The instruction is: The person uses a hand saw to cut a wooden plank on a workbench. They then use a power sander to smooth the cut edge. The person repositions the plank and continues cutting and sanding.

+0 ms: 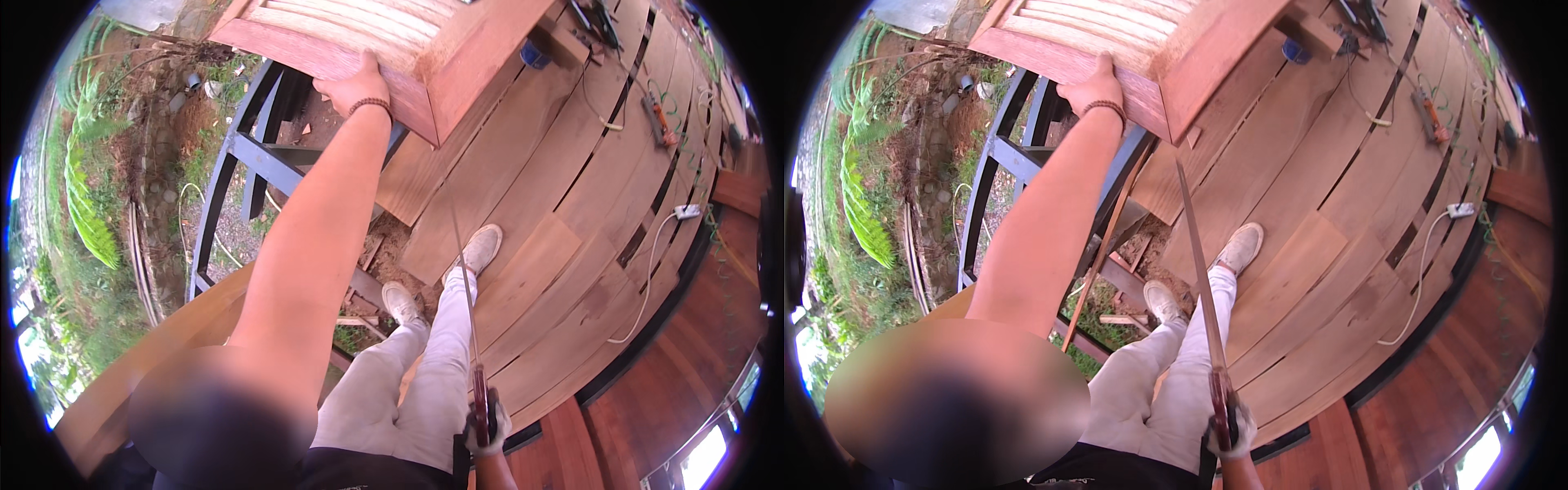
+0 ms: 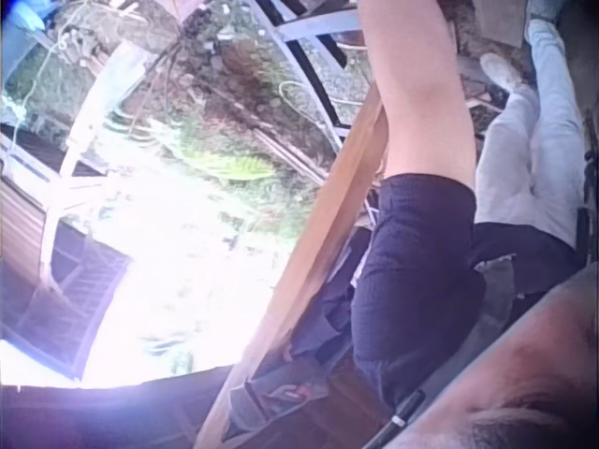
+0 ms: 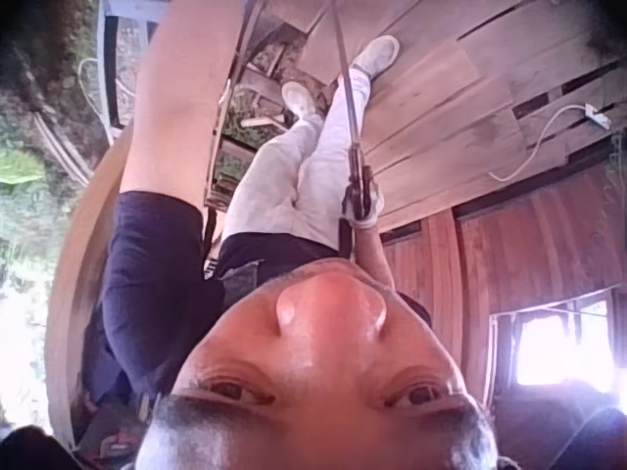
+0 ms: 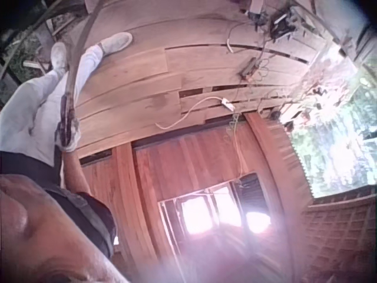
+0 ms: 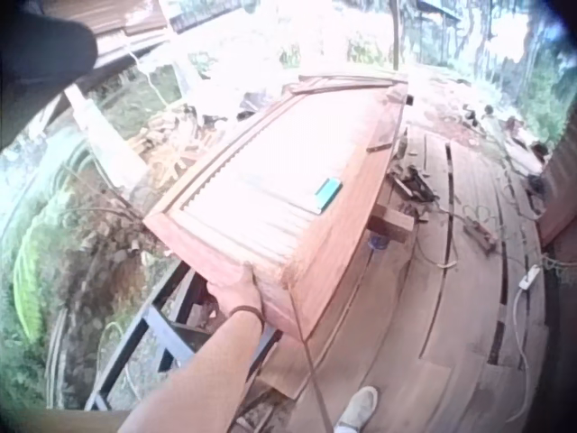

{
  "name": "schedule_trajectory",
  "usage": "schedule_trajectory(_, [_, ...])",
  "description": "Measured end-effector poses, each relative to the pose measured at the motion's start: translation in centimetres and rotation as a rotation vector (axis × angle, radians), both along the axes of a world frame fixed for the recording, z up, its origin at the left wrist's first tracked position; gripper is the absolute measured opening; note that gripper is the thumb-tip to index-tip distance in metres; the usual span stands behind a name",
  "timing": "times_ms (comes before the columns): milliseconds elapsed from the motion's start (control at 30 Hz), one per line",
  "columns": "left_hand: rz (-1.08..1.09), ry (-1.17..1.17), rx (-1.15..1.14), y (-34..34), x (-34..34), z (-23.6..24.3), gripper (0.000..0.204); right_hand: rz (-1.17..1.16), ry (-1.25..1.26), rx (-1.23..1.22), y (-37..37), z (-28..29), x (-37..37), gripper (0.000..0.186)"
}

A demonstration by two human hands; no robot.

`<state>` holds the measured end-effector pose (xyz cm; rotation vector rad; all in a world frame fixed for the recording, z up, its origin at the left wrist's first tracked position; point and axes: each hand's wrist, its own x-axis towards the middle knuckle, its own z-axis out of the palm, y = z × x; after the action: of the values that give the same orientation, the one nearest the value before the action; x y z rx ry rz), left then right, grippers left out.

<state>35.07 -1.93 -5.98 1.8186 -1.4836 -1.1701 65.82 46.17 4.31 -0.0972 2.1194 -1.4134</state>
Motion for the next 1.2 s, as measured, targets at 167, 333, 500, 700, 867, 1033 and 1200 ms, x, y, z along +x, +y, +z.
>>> schedule_trajectory(167, [-0.012, -0.073, 0.072, -0.6, 0.2, 1.8, 0.128, 0.030, 0.161, 0.338, 8.4, 4.3, 2.0, 0.052])
schedule_trajectory(333, [0.023, -0.014, 0.061, -0.9, 0.6, 1.6, 0.133, -0.369, -0.121, 0.503, 12.8, 1.8, 1.7, 0.055])
schedule_trajectory(500, [0.029, 0.049, -0.041, -0.7, -0.1, 0.5, 0.119, -0.046, -0.007, 0.748, 16.8, -1.3, -2.4, 0.055])
schedule_trajectory(700, [0.047, 0.033, -0.055, 0.0, -0.2, 1.4, 0.117, 0.137, -0.068, 0.617, 15.8, -4.4, -12.7, 0.056])
schedule_trajectory(867, [0.042, -0.034, -0.057, 1.5, -0.1, 0.6, 0.119, -0.092, -0.213, 0.336, 9.1, -5.6, -21.5, 0.044])
schedule_trajectory(1033, [-0.508, -0.603, -0.483, 5.4, 1.8, 0.8, 0.102, -0.215, -0.261, 0.217, 5.3, -5.7, -25.4, 0.042])
schedule_trajectory(1200, [-1.025, -0.486, -0.359, 15.6, 3.1, 3.7, 0.091, -0.316, -0.379, 0.415, 5.1, -5.6, -24.7, 0.038])
